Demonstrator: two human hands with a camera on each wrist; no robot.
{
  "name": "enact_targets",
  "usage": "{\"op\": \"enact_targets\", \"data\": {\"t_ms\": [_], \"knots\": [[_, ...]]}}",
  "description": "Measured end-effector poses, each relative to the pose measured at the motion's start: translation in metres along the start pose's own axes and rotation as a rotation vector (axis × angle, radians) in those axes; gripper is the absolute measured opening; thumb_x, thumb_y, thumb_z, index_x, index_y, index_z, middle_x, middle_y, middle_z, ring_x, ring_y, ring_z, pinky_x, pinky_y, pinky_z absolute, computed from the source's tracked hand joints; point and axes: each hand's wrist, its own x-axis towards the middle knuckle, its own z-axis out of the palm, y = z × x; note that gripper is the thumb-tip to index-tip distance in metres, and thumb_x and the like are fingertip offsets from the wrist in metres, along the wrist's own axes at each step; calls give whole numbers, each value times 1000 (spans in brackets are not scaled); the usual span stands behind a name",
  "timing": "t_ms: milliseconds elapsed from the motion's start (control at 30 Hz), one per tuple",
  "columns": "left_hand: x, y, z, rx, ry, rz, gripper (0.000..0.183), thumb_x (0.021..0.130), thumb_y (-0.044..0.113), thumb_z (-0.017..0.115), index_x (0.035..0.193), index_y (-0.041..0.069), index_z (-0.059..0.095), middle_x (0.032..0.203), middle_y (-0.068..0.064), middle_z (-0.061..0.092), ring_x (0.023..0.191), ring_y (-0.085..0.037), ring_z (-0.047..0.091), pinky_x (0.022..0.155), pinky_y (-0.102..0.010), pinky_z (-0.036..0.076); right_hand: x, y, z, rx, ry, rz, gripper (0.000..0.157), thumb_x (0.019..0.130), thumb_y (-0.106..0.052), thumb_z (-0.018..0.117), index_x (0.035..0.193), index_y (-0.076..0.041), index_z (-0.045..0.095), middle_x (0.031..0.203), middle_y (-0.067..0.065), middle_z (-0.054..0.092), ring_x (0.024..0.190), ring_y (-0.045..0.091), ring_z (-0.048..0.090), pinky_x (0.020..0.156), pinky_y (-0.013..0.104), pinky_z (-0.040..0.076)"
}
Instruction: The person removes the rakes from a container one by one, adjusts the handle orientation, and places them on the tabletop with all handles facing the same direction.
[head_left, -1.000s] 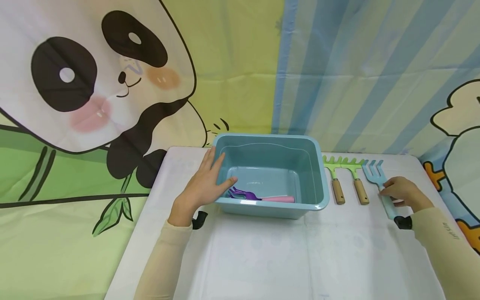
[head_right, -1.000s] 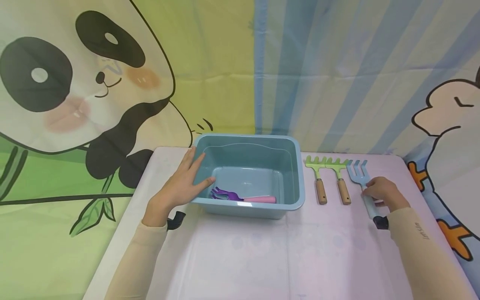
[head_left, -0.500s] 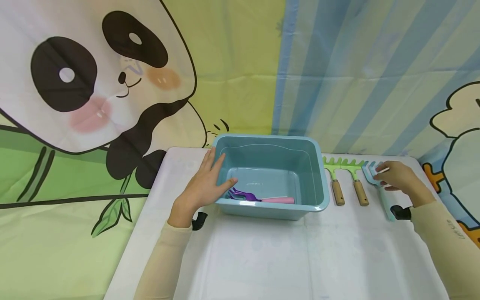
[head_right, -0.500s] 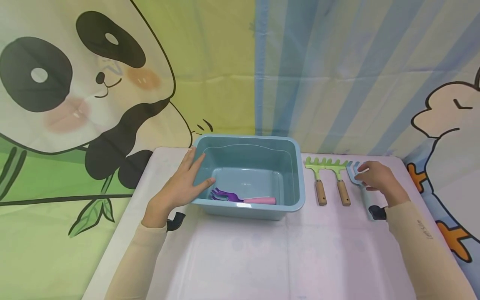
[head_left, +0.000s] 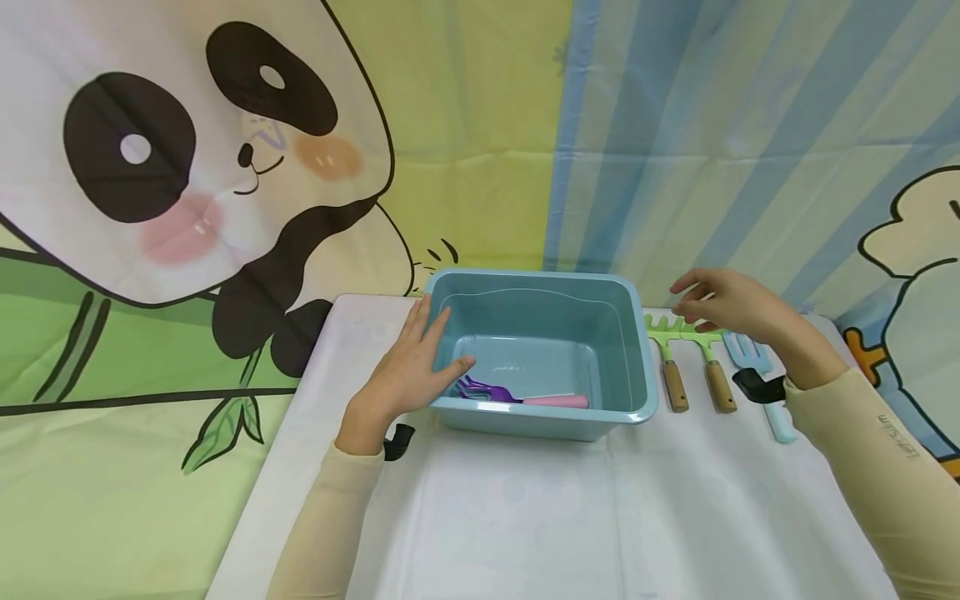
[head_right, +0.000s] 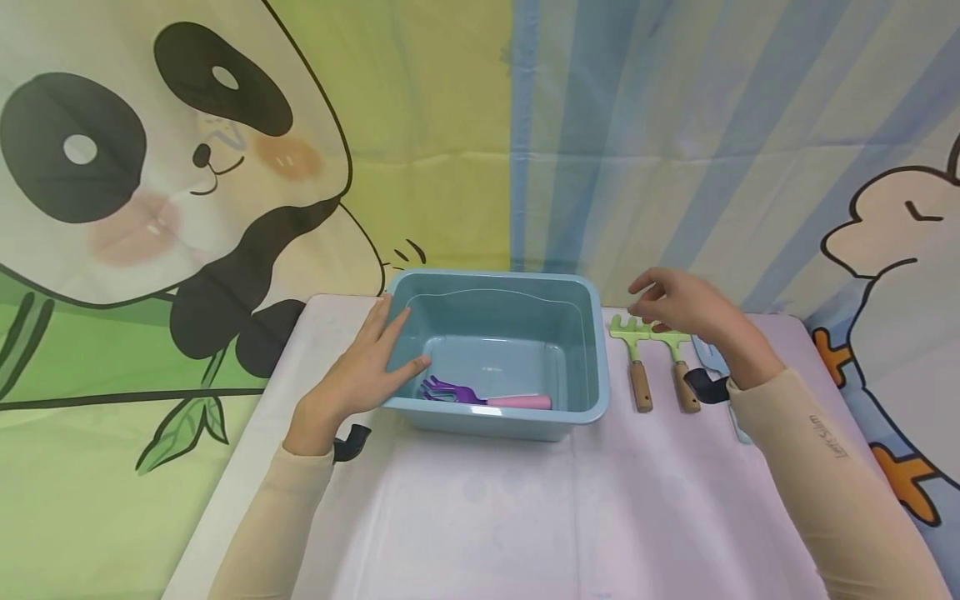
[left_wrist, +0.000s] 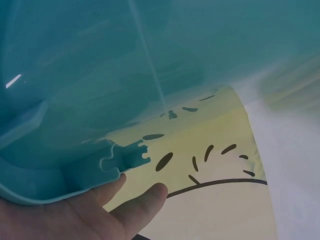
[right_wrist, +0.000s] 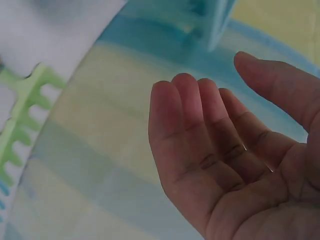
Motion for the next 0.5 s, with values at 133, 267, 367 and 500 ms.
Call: {"op": "enact_targets", "data": {"t_ms": [133,267,367,500], "knots": [[0,0,0,-7,1,-5,97,93,75,42,161,11,17,167,-9,-10,150,-17,-17,113,-57,26,6,-32,4,33,-59,-55,44,102,-25,60,137,0,50,121,20,61,98,29,67,83,42,57],[0,-1,1,-5,-2,-13,98,92,76,41,162,12,16,167,-9,-10,149,-16,-18,113,-57,27,17,-59,12,76,-211,-132,47,102,-24,62,140,1,50,124,20,59,104,31,65,84,43,56],[0,-1,1,1,-2,-16,98,92,77,40,162,13,16,167,-8,-10,149,-16,-18,112,-57,27,29,-76,21,66,-330,-167,48,100,-26,64,140,-3,52,126,17,60,106,29,64,85,44,56],[0,-1,1,5,1,-15,99,91,78,39,162,13,16,167,-8,-11,149,-16,-18,112,-57,28,52,-90,37,43,-459,-171,48,99,-29,66,139,-6,54,124,14,62,106,26,62,87,45,55]]}}
